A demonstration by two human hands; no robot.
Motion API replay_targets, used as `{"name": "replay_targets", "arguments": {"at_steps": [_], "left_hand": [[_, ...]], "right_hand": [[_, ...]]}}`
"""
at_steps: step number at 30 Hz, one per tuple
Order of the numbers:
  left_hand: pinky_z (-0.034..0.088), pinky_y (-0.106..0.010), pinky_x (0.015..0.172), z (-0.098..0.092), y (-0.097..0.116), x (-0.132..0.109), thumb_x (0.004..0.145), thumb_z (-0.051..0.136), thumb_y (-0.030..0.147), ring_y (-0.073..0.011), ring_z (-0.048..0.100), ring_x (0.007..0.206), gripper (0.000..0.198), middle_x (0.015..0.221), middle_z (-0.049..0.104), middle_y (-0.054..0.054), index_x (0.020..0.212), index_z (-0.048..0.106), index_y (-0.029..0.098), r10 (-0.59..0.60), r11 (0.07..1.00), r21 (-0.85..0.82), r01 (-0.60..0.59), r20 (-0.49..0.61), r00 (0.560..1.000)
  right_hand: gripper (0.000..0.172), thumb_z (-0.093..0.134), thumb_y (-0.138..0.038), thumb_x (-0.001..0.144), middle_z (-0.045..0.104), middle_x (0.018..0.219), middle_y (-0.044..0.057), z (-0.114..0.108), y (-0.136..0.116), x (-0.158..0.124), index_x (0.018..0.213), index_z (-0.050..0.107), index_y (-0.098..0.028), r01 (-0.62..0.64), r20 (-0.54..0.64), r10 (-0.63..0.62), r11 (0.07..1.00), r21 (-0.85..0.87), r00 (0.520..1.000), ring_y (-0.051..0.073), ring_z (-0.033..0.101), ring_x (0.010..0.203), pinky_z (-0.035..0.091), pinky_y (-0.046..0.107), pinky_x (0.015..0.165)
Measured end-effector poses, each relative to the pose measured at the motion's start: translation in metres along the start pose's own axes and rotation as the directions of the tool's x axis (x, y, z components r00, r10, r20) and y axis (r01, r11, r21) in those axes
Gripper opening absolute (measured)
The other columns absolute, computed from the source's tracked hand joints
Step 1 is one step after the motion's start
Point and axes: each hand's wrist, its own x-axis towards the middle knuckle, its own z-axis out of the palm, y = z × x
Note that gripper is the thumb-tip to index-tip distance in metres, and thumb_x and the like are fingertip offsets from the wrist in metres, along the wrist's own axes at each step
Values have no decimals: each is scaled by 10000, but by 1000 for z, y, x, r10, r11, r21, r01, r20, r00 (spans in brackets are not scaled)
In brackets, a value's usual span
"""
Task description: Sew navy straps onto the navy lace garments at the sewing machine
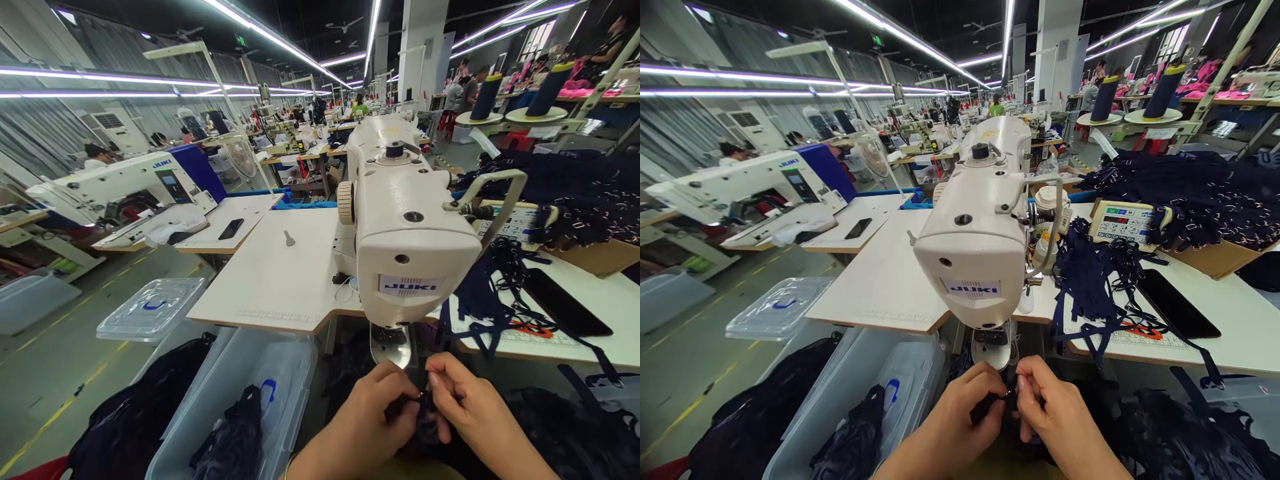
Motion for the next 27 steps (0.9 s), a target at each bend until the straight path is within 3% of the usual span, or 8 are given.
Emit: {"name": "replay_targets", "arguments": {"at_steps": [4, 6, 8, 10, 12, 15, 21, 27], "left_hand": [[490, -232, 825, -1, -5, -3, 775, 594, 55, -166, 622, 966, 154, 1144, 594, -95, 845, 621, 189, 120, 985, -122, -121, -17, 993], [487, -241, 845, 0, -8, -4, 778, 604, 59, -173, 622, 998, 144, 1143, 619, -88, 831, 607, 193, 146, 976, -157, -149, -31, 989], [485, -235, 807, 1, -10, -5, 792, 623, 90, -161, 635, 921, 109, 992, 662, -64, 818, 594, 191, 76, 982, -166, -89, -79, 994], [473, -224, 744, 0, -12, -4, 801, 645, 137, -143, 624, 815, 78, 864, 656, -37, 795, 585, 186, -78, 977, -209, 52, -121, 990], [459, -223, 716, -1, -12, -3, 801, 663, 189, -134, 600, 765, 99, 822, 641, -22, 776, 568, 182, -203, 934, -319, 162, -99, 974], [453, -229, 725, -2, -10, -2, 807, 668, 247, -137, 591, 775, 145, 840, 638, -27, 762, 550, 175, -215, 875, -451, 176, -36, 976], [458, -254, 800, -5, -2, 1, 822, 605, 198, -163, 610, 862, 18, 918, 660, -49, 807, 610, 188, -136, 954, -285, 93, -135, 981], [451, -220, 678, -3, -2, 2, 791, 627, 229, -143, 588, 718, 63, 781, 661, -10, 822, 661, 185, -360, 898, -316, 305, -134, 923]], "right_hand": [[296, 371, -496, 913, 494, 420, -101, -2, -5, 1, 841, 488, -235, -127, 210, 95, 981, 147, 973, 83, 429, 322, 337, 174, 391], [330, 364, -523, 922, 497, 485, -89, -6, -6, 3, 877, 506, -228, -129, 261, 80, 976, 176, 962, 77, 403, 361, 296, 167, 378], [337, 361, -519, 934, 527, 571, -61, -11, -5, 5, 942, 540, -234, -49, 185, 19, 986, 159, 983, 99, 481, 481, 384, 179, 458], [305, 422, -501, 922, 604, 716, -19, -19, -4, 7, 1010, 572, -251, 46, 77, -51, 996, 77, 996, 132, 569, 638, 465, 208, 582], [249, 506, -470, 892, 650, 878, 15, -26, -2, 8, 1004, 601, -268, 125, 12, -125, 992, -25, 992, 160, 610, 764, 498, 225, 669], [195, 517, -436, 899, 660, 1005, 23, -33, 3, 8, 986, 606, -287, 186, -35, -190, 978, -97, 981, 180, 631, 905, 514, 230, 749], [307, 503, -467, 895, 712, 984, 48, -30, 9, 8, 1124, 559, -271, 123, -112, -139, 983, -135, 984, 208, 683, 910, 545, 233, 662], [222, 544, -466, 865, 744, 944, 6, -26, 10, 6, 984, 624, -297, 98, -59, -108, 983, -152, 992, 195, 709, 880, 551, 202, 648]]}}
